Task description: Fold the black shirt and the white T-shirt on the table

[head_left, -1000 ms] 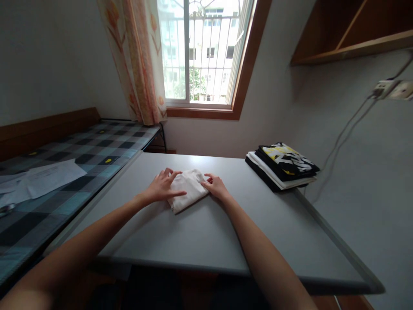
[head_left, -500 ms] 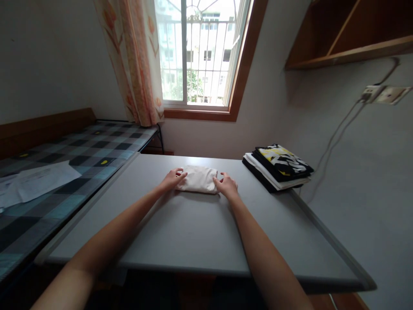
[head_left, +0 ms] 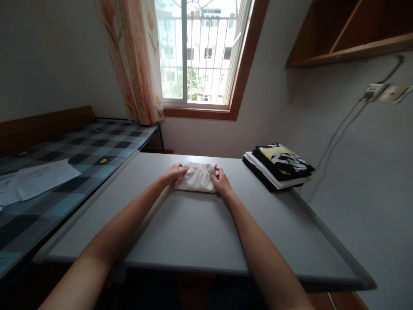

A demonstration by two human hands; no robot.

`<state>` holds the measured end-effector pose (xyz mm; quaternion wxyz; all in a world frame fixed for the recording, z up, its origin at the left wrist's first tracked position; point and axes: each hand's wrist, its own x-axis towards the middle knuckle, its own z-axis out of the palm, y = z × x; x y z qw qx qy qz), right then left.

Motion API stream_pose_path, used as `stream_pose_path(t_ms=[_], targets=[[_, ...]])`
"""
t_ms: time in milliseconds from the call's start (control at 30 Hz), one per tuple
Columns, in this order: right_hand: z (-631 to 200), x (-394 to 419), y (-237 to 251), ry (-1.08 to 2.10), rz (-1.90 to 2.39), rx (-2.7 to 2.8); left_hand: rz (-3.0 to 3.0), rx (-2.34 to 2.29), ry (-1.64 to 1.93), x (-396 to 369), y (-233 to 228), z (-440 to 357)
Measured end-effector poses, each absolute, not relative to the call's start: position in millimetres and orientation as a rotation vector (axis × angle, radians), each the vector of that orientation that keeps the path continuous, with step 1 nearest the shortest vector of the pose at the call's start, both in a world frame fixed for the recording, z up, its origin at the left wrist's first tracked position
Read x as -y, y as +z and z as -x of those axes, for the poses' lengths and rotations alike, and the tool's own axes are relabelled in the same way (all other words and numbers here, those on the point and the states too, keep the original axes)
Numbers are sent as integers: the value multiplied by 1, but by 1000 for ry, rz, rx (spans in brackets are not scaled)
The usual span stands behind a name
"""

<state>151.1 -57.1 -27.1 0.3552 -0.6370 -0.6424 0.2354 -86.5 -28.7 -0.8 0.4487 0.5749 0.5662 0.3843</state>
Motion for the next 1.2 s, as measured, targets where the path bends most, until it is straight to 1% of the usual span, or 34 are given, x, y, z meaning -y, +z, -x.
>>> stream_pose_path(t_ms=[200,267,400,600,667,800,867,933,1033,1100,1200], targets=[[-147,55,-25,481,1353,1590,-1454,-1364,1119,42,-3,83],[-147,52,-26,521,1311,1511,-1445,-1341,1213,44,-8,83],[-148,53,-27,670,1474,1493,-1422,-1400,1198,47,-19,89],[-149,68,-22,624,1752,1631,-1474,-1498,1059,51,-19,105],[-149,70,-20,593,1760,1667,-1514,-1502,1011,54,-16,109],[-150,70,-22,534,1659,1662,-1477,-1552,1051,58,-12,114],[-152,71,-22,523,1698,1681,-1443,-1566,1031,58,-12,116],[-152,73,-22,459,1772,1731,-1478,-1589,950,59,-12,116],[-147,78,-19,193,1749,1847,-1715,-1734,871,61,-12,112],[-139,80,-16,29,1629,1957,-1978,-1840,958,65,-12,105],[-120,82,-15,-41,1473,2143,-2392,-1767,1061,71,-16,91]])
